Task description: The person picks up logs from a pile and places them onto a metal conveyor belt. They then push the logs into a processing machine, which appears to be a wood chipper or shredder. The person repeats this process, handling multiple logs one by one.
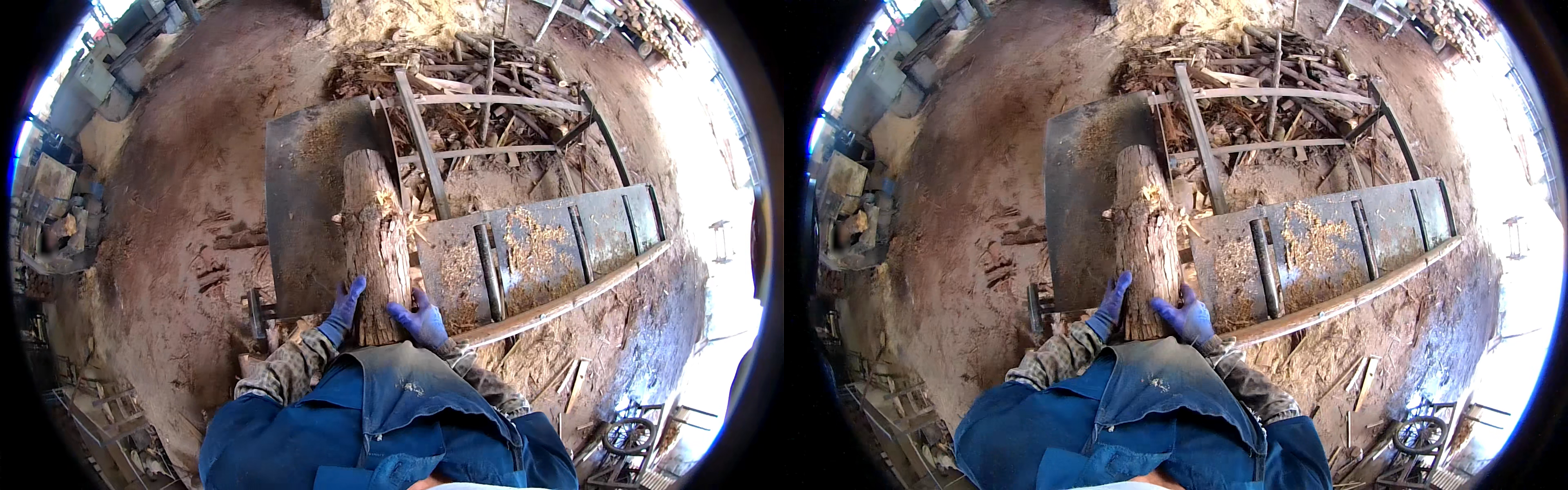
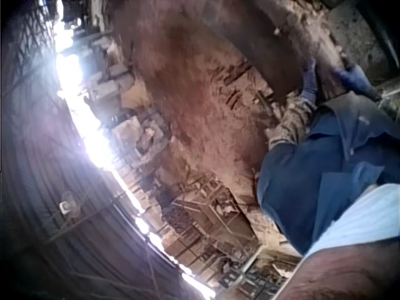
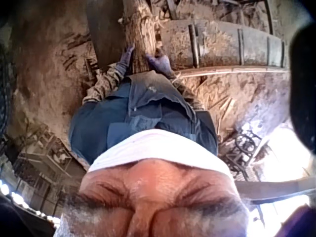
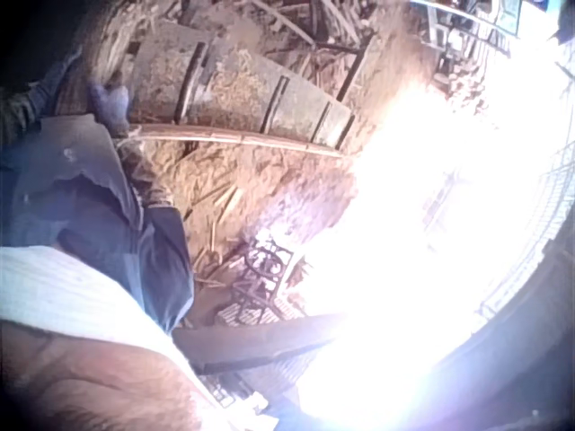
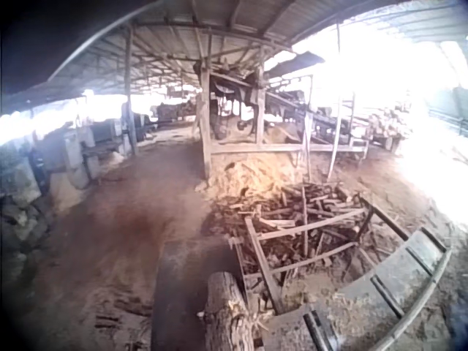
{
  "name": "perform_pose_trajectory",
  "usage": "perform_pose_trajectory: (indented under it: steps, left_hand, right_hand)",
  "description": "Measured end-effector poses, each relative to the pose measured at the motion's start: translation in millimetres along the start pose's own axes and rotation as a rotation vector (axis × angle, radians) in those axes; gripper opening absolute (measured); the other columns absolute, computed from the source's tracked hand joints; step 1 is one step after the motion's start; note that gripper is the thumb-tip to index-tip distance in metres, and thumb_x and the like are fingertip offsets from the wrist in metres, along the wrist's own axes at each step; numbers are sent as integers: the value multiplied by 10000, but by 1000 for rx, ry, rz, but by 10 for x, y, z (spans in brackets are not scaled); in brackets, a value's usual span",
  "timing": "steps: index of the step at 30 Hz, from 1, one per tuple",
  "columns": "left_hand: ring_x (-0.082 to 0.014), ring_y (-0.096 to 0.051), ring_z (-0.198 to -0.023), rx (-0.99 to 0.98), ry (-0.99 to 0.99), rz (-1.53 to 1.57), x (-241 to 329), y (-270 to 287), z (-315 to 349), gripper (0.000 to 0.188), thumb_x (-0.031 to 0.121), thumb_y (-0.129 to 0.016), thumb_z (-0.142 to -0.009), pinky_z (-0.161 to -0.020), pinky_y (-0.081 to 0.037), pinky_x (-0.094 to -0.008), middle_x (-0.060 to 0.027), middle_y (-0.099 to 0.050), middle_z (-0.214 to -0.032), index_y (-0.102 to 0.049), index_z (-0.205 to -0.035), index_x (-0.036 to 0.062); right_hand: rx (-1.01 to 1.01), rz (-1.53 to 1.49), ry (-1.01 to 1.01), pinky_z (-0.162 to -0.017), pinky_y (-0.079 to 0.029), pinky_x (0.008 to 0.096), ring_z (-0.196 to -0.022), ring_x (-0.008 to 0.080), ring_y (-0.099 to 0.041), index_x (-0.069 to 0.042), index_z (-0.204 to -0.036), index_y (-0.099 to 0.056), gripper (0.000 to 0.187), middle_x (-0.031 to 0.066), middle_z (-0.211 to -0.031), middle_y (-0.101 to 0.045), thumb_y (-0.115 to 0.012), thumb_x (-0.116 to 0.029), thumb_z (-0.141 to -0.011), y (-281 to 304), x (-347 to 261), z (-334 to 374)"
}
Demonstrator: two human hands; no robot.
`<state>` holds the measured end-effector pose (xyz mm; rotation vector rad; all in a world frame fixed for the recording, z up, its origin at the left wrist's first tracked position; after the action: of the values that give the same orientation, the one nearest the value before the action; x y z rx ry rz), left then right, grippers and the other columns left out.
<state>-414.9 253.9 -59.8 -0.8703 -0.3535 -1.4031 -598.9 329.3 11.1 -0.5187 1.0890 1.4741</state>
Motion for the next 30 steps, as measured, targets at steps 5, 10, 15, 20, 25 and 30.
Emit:
perform_pose_trajectory:
  steps: [5,10,15,20,25,30]
  left_hand:
    - [-269,-547,-1134,-103,-8,103,-194,-44,208,807,514,-696,-813,-936,-488,-412,-155,-506,-1293,-345,-1376,55]
    - [-285,-576,-1100,-219,113,187,-234,-136,145,830,554,-663,-819,-929,-497,-409,-168,-505,-1289,-325,-1392,58]
    - [-284,-578,-1101,-178,61,104,-206,-59,-272,836,544,-661,-823,-927,-501,-420,-168,-509,-1289,-307,-1399,52]
    - [-282,-577,-1110,-283,60,194,-13,-265,-302,818,525,-656,-834,-921,-507,-445,-174,-512,-1290,-302,-1396,48]
    - [-300,-602,-1079,-414,148,335,-8,-377,-253,713,495,-630,-864,-894,-525,-474,-173,-541,-1258,-362,-1360,57]
    - [-303,-615,-1051,-400,128,330,270,-517,-160,655,495,-630,-865,-871,-539,-465,-159,-570,-1216,-428,-1313,62]
  right_hand:
    - [18,-39,104,-926,-478,402,-1099,350,-604,119,-1283,-447,934,286,-1165,-605,-758,-556,-717,7,32,284]
    - [29,-57,71,-881,-492,358,-1022,262,-627,104,-1238,-489,770,221,-1103,-645,-780,-423,-758,10,28,200]
    - [29,-8,80,-872,-498,351,-1018,260,-629,94,-1250,-480,769,218,-1115,-642,-759,-443,-776,101,-111,7]
    - [51,-21,62,-918,-477,394,-1090,345,-605,79,-1281,-465,895,256,-1155,-620,-746,-562,-723,83,-28,-197]
    - [30,-83,43,-921,-478,393,-1088,343,-612,75,-1267,-476,886,251,-1152,-625,-753,-564,-719,69,-130,-202]
    - [48,-21,77,-859,-507,337,-1014,244,-626,108,-1265,-456,800,220,-1141,-627,-790,-417,-762,100,-219,-311]
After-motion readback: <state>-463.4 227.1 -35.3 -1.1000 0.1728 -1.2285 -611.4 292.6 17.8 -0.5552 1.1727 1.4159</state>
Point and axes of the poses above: each hand's wrist, its own z-axis away from the middle knuckle, its own y-axis out of the back of the hand, x = y × z, the point moved 9 cm from there along -z, towards the middle knuckle
